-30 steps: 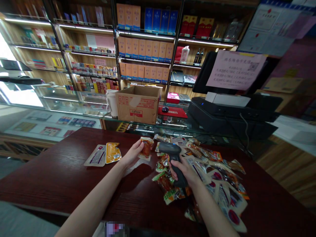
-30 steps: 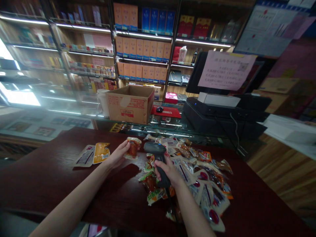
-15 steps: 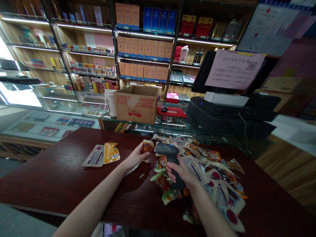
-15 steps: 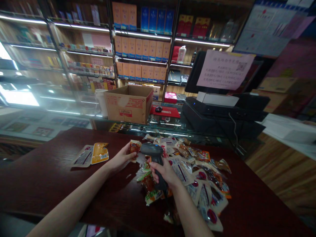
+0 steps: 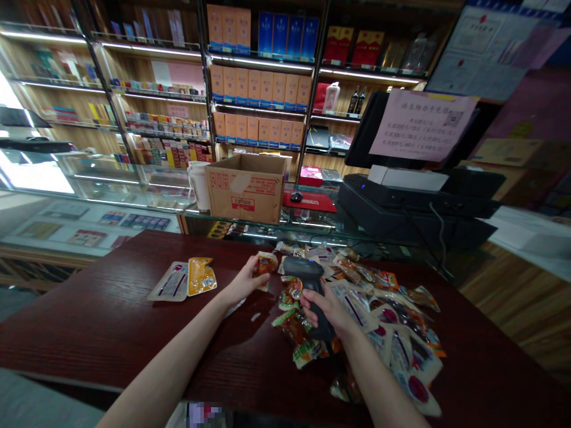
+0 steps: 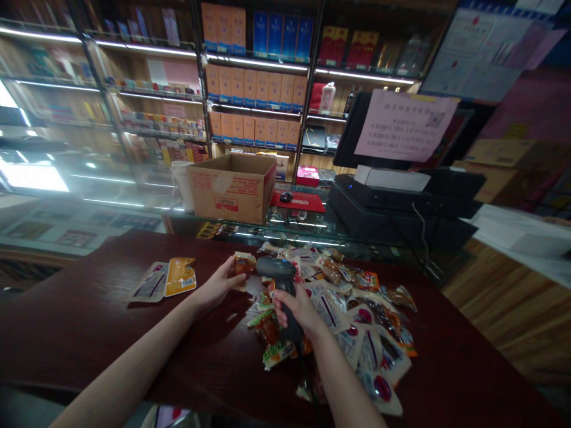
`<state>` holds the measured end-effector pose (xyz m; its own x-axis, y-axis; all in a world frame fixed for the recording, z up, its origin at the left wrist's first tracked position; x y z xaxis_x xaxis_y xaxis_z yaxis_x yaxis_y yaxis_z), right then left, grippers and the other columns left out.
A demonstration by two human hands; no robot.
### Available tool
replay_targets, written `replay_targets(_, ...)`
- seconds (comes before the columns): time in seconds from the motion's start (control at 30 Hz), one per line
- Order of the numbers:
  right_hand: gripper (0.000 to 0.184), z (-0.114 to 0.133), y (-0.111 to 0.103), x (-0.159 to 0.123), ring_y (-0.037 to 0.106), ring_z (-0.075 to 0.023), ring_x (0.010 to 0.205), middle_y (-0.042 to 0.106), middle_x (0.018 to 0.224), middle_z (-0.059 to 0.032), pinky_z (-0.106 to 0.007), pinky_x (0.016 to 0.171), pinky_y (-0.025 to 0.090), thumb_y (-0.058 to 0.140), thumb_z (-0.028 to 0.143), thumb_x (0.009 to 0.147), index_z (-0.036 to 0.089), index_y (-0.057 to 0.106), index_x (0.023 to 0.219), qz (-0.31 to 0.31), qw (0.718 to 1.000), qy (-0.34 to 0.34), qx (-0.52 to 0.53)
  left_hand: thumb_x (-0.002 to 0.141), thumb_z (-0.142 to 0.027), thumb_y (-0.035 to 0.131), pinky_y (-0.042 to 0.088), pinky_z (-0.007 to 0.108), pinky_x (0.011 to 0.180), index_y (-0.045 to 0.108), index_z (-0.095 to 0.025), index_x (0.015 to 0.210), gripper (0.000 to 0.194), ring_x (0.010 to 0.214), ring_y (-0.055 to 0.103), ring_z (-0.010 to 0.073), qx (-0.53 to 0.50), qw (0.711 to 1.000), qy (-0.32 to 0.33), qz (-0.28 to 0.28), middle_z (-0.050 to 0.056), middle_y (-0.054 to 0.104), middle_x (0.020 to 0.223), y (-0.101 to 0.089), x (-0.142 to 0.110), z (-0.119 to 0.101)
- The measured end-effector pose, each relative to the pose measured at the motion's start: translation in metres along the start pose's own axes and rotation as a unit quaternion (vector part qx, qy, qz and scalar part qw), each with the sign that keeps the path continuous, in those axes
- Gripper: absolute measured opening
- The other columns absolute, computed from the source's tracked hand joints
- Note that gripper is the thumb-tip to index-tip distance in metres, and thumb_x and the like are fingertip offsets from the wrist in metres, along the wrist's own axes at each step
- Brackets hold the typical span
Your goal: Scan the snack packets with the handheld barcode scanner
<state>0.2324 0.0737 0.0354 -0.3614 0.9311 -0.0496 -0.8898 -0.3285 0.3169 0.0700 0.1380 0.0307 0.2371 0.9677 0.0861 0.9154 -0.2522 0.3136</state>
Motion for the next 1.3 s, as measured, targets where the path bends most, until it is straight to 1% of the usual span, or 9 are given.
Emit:
replay_targets(0.17, 0.041, 0.003, -0.006, 0.000, 0.038, -0.0036, 0.036, 0.050, 0.058, 0.0081, -0.017, 0.034, 0.032, 0.079, 0.043, 0.071, 0.019, 0.052, 0.090, -0.023, 1.000, -0.001, 0.018, 0.064, -0.002, 0.073, 0.049, 0.028, 0.090, 0.067, -0.017, 0.105, 0.044, 0.103, 0.062, 0.0211, -0.023, 0.999, 0.003, -0.022, 0.007, 0.067, 0.103, -0.009, 0.004, -0.006)
replay_targets(0.3, 0.040, 0.004, -0.016, 0.001, 0.038, -0.0038, 0.036, 0.051, 0.058, 0.0079, -0.017, 0.034, 0.032, 0.078, 0.042, 0.072, 0.018, 0.053, 0.093, -0.044, 0.999, -0.009, 0.027, 0.060, -0.003, 0.071, 0.044, 0.032, 0.102, 0.062, -0.021, 0.105, 0.049, 0.122, 0.056, 0.0266, 0.170, 0.969, 0.071, -0.164, 0.009, 0.065, 0.114, -0.057, 0.006, -0.037)
replay_targets(0.47, 0.035, 0.007, -0.022, 0.002, 0.037, -0.0034, 0.036, 0.051, 0.059, 0.0070, -0.017, 0.034, 0.032, 0.077, 0.040, 0.073, 0.017, 0.055, 0.090, -0.050, 0.998, -0.024, 0.038, 0.070, -0.017, 0.067, 0.034, 0.056, 0.106, 0.051, -0.011, 0.129, 0.062, 0.123, 0.054, 0.0452, 0.455, 0.842, -0.001, -0.290, 0.024, 0.066, 0.112, -0.113, -0.005, -0.060)
replay_targets(0.6, 0.034, 0.013, -0.025, 0.002, 0.037, -0.0035, 0.037, 0.051, 0.058, 0.0070, -0.016, 0.034, 0.032, 0.077, 0.038, 0.073, 0.017, 0.056, 0.090, -0.055, 0.996, -0.037, 0.058, 0.079, -0.020, 0.057, 0.021, 0.070, 0.106, 0.044, -0.003, 0.138, 0.063, 0.134, 0.037, 0.0517, 0.619, 0.706, 0.017, -0.344, 0.037, 0.045, 0.139, -0.121, -0.018, -0.083)
replay_targets(0.67, 0.035, 0.015, -0.033, 0.002, 0.037, -0.0036, 0.037, 0.050, 0.057, 0.0072, -0.017, 0.034, 0.032, 0.078, 0.038, 0.072, 0.018, 0.056, 0.090, -0.071, 0.994, -0.044, 0.067, 0.083, -0.022, 0.054, 0.018, 0.070, 0.108, 0.048, -0.009, 0.136, 0.055, 0.137, 0.031, 0.0501, 0.656, 0.678, 0.055, -0.327, 0.034, 0.035, 0.149, -0.111, -0.017, -0.086)
replay_targets(0.83, 0.035, 0.021, -0.055, 0.003, 0.036, -0.0036, 0.037, 0.049, 0.056, 0.0069, -0.018, 0.034, 0.031, 0.078, 0.040, 0.071, 0.019, 0.052, 0.080, -0.104, 0.991, -0.059, 0.066, 0.084, -0.033, 0.056, 0.014, 0.078, 0.103, 0.067, -0.020, 0.096, 0.021, 0.128, 0.044, 0.0472, 0.647, 0.729, 0.036, -0.222, 0.024, 0.058, 0.123, -0.106, -0.003, -0.052)
replay_targets(1.03, 0.035, 0.029, -0.074, 0.002, 0.037, -0.0035, 0.038, 0.049, 0.058, 0.0074, -0.017, 0.034, 0.031, 0.078, 0.040, 0.070, 0.019, 0.052, 0.081, -0.128, 0.984, -0.084, 0.087, 0.086, -0.015, 0.036, 0.025, 0.083, 0.088, 0.067, -0.009, 0.109, 0.039, 0.131, 0.037, 0.0550, 0.730, 0.609, -0.081, -0.301, 0.035, 0.052, 0.132, -0.156, -0.012, -0.054)
replay_targets(1.17, 0.037, 0.030, -0.079, 0.002, 0.038, -0.0041, 0.037, 0.050, 0.057, 0.0078, -0.017, 0.034, 0.032, 0.079, 0.037, 0.068, 0.019, 0.057, 0.092, -0.133, 0.982, -0.085, 0.107, 0.091, -0.024, 0.039, 0.024, 0.071, 0.106, 0.061, -0.009, 0.123, 0.041, 0.140, 0.033, 0.0454, 0.765, 0.590, -0.027, -0.256, 0.029, 0.044, 0.144, -0.114, -0.002, -0.057)
replay_targets(1.3, 0.036, 0.028, -0.080, 0.004, 0.038, -0.0046, 0.037, 0.051, 0.057, 0.0074, -0.017, 0.033, 0.033, 0.080, 0.036, 0.068, 0.019, 0.059, 0.092, -0.130, 0.981, -0.081, 0.115, 0.093, -0.047, 0.046, 0.041, 0.049, 0.102, 0.059, -0.017, 0.127, 0.047, 0.123, 0.053, 0.0337, 0.689, 0.724, -0.031, 0.003, 0.019, 0.057, 0.132, -0.020, 0.017, 0.004)
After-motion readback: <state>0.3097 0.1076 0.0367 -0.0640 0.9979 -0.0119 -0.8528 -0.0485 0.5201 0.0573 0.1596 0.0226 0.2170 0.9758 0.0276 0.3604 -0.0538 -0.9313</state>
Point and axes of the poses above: each hand's wrist, its own x-axis towards the middle knuckle, its own y-axis out of the palm, z = x × y, the point moved 10 cm from there along x, towards the middle knuckle
